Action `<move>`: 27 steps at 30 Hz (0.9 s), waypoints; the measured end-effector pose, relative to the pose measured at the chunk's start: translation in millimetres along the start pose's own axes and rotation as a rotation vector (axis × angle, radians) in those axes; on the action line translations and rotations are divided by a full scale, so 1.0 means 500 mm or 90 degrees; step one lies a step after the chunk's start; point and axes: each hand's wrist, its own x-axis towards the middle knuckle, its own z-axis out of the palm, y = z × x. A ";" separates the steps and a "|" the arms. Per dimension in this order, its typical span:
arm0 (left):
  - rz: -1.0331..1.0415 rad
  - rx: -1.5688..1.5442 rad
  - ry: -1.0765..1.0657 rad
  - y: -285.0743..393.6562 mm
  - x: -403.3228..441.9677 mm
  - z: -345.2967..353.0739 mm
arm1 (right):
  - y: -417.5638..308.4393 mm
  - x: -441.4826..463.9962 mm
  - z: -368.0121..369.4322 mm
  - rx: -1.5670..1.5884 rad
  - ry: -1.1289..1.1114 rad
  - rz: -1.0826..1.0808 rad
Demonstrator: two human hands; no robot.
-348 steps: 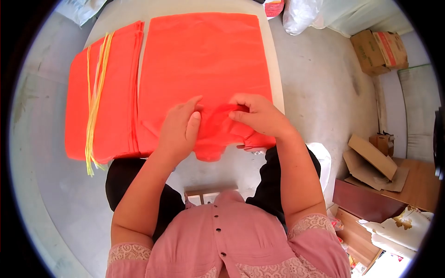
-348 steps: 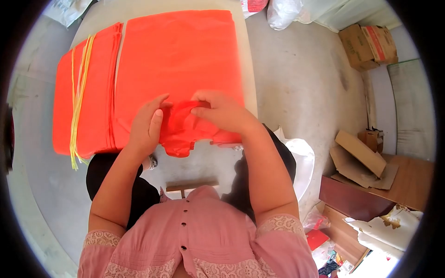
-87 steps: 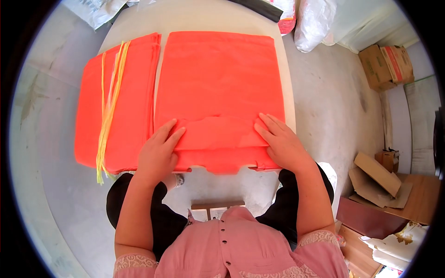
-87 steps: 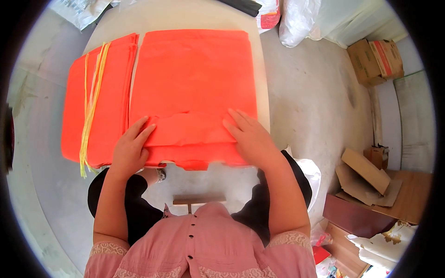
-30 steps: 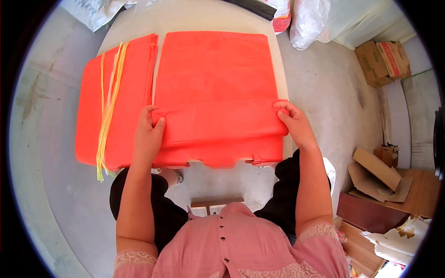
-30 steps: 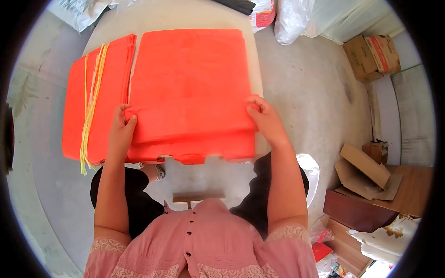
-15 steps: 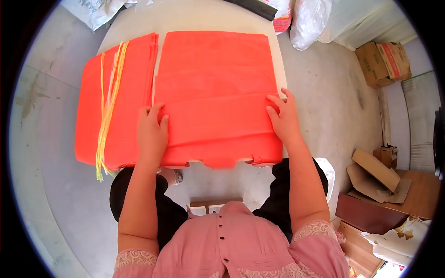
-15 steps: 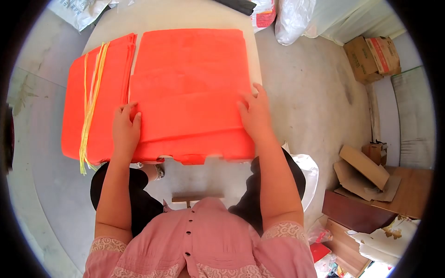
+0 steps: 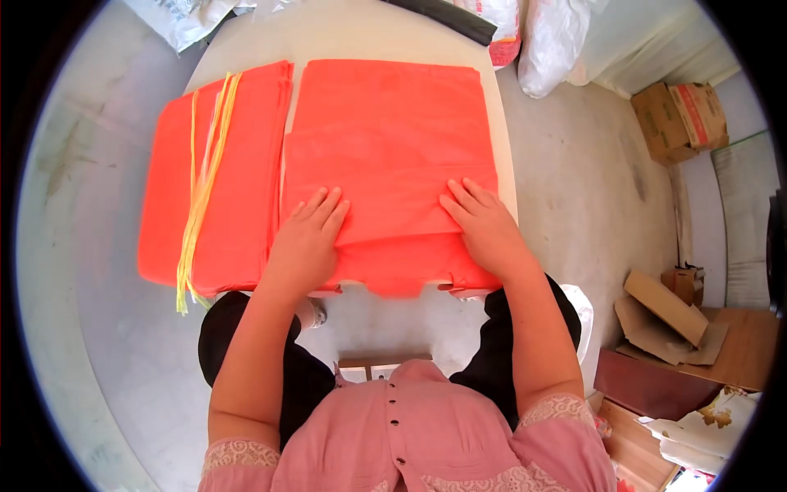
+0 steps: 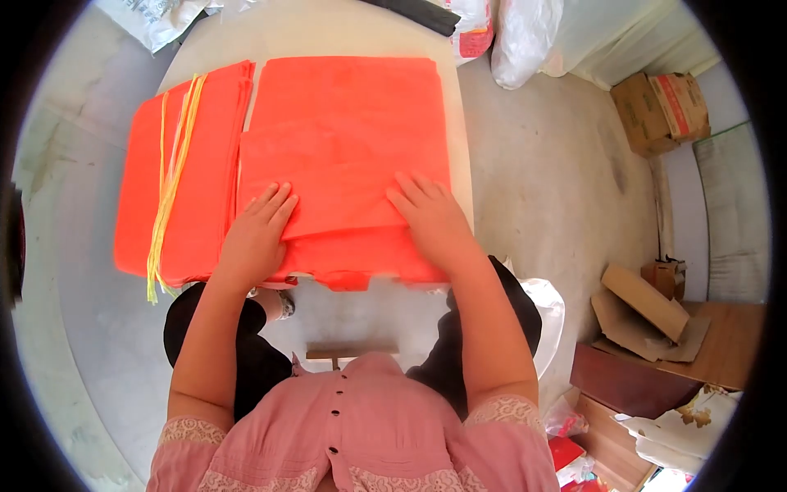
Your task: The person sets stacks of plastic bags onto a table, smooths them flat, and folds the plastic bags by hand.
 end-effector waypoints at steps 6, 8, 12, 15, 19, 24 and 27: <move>-0.084 0.010 -0.135 0.019 -0.003 -0.087 | -0.032 0.006 -0.117 0.012 -0.103 0.101; -0.190 -0.003 -0.313 0.046 0.037 -0.184 | -0.030 0.025 -0.155 -0.027 -0.121 0.151; -0.159 -0.058 0.062 0.015 0.070 -0.180 | -0.008 0.086 -0.175 -0.077 0.195 0.120; -0.018 -0.031 0.156 0.030 0.092 -0.172 | -0.038 0.087 -0.145 0.103 0.237 0.184; 0.088 -0.010 0.031 0.071 0.102 -0.035 | -0.087 0.016 -0.053 0.315 0.122 0.287; 0.076 0.021 0.073 0.085 0.105 0.049 | -0.144 -0.073 -0.017 0.651 0.002 0.489; 0.062 0.054 0.058 0.096 0.119 0.049 | -0.142 -0.110 0.015 0.743 0.009 0.510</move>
